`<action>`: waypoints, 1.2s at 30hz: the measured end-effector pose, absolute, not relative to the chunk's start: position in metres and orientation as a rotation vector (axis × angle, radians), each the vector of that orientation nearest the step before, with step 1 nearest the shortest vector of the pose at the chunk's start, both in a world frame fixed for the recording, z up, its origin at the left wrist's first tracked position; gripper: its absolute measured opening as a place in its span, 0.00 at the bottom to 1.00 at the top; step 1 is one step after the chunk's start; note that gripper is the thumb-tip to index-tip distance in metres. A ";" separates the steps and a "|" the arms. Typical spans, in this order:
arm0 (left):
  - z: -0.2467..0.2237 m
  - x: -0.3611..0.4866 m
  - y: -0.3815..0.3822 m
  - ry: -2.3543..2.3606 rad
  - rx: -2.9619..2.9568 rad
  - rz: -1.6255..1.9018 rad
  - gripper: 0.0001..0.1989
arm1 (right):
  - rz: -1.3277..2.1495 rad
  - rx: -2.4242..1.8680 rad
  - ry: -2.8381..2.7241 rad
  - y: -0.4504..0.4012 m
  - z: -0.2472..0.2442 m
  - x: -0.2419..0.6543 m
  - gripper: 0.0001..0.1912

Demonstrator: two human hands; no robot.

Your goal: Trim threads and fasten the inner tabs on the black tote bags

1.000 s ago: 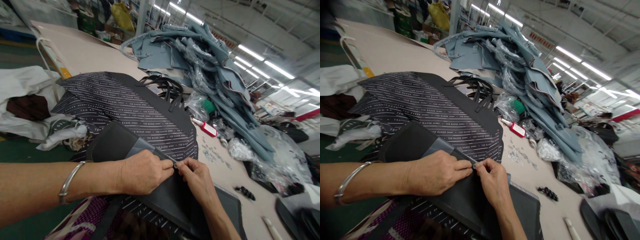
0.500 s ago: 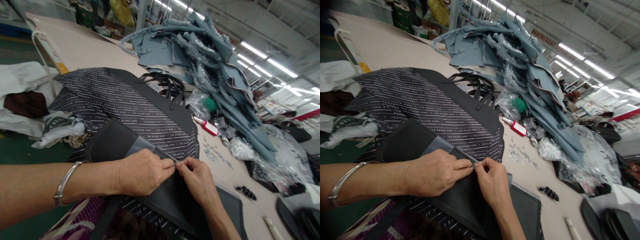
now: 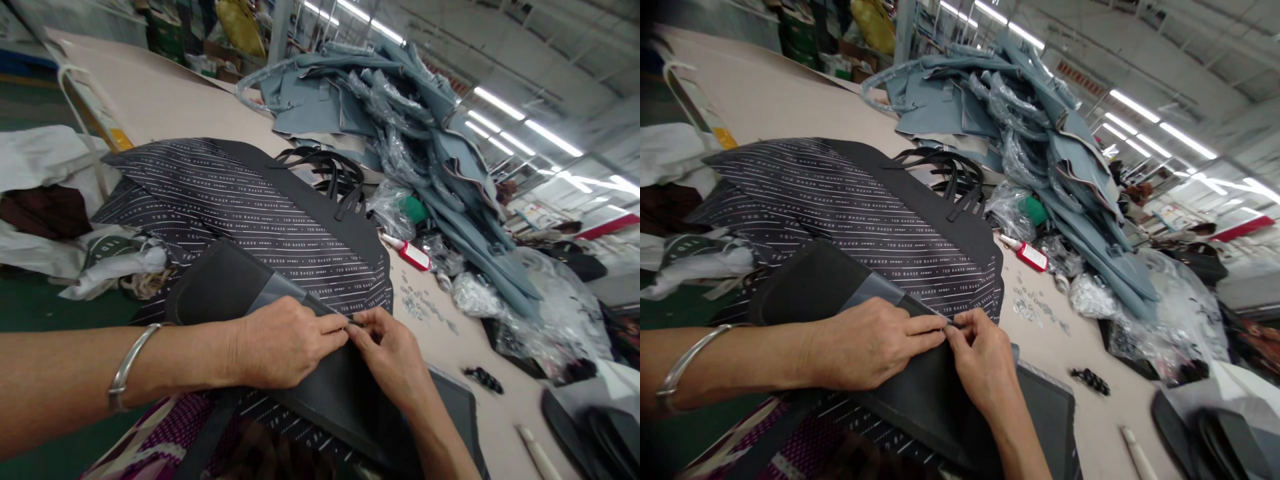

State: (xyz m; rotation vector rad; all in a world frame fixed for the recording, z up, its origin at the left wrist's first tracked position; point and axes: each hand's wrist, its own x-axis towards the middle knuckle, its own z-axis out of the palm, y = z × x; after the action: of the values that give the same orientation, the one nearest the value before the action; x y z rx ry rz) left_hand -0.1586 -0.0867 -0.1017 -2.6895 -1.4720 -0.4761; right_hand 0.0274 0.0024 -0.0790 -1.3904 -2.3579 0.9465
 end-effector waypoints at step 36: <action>-0.105 -0.157 -0.083 -1.468 -2.662 -0.557 0.15 | 1.443 -0.848 -0.910 0.009 -0.081 0.025 0.31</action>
State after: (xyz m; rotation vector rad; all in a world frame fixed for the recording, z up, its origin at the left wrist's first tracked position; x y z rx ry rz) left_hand -0.1569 -0.0834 -0.1053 -2.6620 -1.4678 -0.5565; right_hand 0.0250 0.0087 -0.0808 -0.8475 -0.9104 1.4431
